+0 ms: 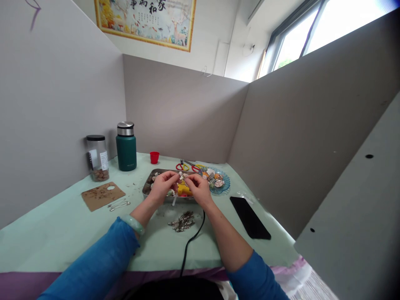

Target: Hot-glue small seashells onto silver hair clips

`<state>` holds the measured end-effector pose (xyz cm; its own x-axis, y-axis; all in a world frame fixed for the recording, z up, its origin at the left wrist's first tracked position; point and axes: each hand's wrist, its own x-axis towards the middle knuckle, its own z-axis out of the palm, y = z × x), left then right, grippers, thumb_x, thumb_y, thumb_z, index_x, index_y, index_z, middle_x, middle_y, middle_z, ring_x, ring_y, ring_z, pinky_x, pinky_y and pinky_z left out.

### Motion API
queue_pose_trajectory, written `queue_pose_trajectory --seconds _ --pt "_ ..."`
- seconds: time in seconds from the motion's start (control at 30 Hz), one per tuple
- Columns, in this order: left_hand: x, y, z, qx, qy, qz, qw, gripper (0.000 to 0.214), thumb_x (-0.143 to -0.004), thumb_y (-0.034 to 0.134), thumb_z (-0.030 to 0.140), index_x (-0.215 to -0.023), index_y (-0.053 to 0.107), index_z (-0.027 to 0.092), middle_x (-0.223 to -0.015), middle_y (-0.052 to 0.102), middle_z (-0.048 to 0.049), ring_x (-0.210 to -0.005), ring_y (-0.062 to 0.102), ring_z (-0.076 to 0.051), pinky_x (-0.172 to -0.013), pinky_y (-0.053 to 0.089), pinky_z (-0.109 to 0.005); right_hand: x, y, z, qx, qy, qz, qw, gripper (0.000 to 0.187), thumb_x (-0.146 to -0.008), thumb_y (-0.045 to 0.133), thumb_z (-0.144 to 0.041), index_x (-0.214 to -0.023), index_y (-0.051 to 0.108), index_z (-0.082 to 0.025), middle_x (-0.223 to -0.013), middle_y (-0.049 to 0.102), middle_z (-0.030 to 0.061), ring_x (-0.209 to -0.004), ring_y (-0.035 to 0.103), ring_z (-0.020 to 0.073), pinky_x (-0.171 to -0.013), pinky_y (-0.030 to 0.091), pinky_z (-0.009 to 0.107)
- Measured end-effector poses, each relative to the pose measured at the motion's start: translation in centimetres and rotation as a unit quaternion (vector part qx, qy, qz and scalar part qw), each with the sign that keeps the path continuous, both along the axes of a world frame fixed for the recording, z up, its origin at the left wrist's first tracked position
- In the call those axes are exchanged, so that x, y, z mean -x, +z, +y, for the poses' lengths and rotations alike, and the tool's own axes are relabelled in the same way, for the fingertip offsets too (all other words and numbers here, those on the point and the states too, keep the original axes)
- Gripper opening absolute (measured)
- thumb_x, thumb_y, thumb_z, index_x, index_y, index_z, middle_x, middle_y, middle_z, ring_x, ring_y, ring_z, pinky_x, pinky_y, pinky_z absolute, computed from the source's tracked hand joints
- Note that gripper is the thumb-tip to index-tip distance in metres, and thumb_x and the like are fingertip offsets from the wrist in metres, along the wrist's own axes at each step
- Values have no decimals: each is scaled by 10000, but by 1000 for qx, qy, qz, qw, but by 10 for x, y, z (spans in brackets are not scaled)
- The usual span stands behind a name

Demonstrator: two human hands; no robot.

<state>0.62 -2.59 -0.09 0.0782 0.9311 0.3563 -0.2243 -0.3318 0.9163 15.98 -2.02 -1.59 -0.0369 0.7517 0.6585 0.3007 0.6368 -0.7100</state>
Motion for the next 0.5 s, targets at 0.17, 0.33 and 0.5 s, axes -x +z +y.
queue_pose_trajectory --seconds 0.17,0.33,0.5 --pt "0 -1 0 -12 -3 -1 1000 294 -687 724 410 -739 625 137 -665 634 -9 -469 517 -78 -468 424 -197 1 -1 1 -1 8 14 1000 213 -787 602 -385 -761 673 -186 -735 618 19 -665 531 141 -617 433 249" --pt "0 1 -1 -14 -7 14 1000 313 -682 728 427 -750 637 135 -679 635 -15 -466 514 -78 -468 432 -203 0 -1 3 12 10 35 999 231 -785 600 -402 -760 666 -182 -689 596 10 -628 511 136 -586 418 247" --pt "0 2 -3 5 -6 25 1000 339 -658 735 450 -750 639 138 -667 638 -9 -438 522 -85 -461 442 -221 -2 -2 6 16 12 41 999 216 -778 604 -388 -760 663 -180 -674 596 7 -634 521 139 -599 423 253"
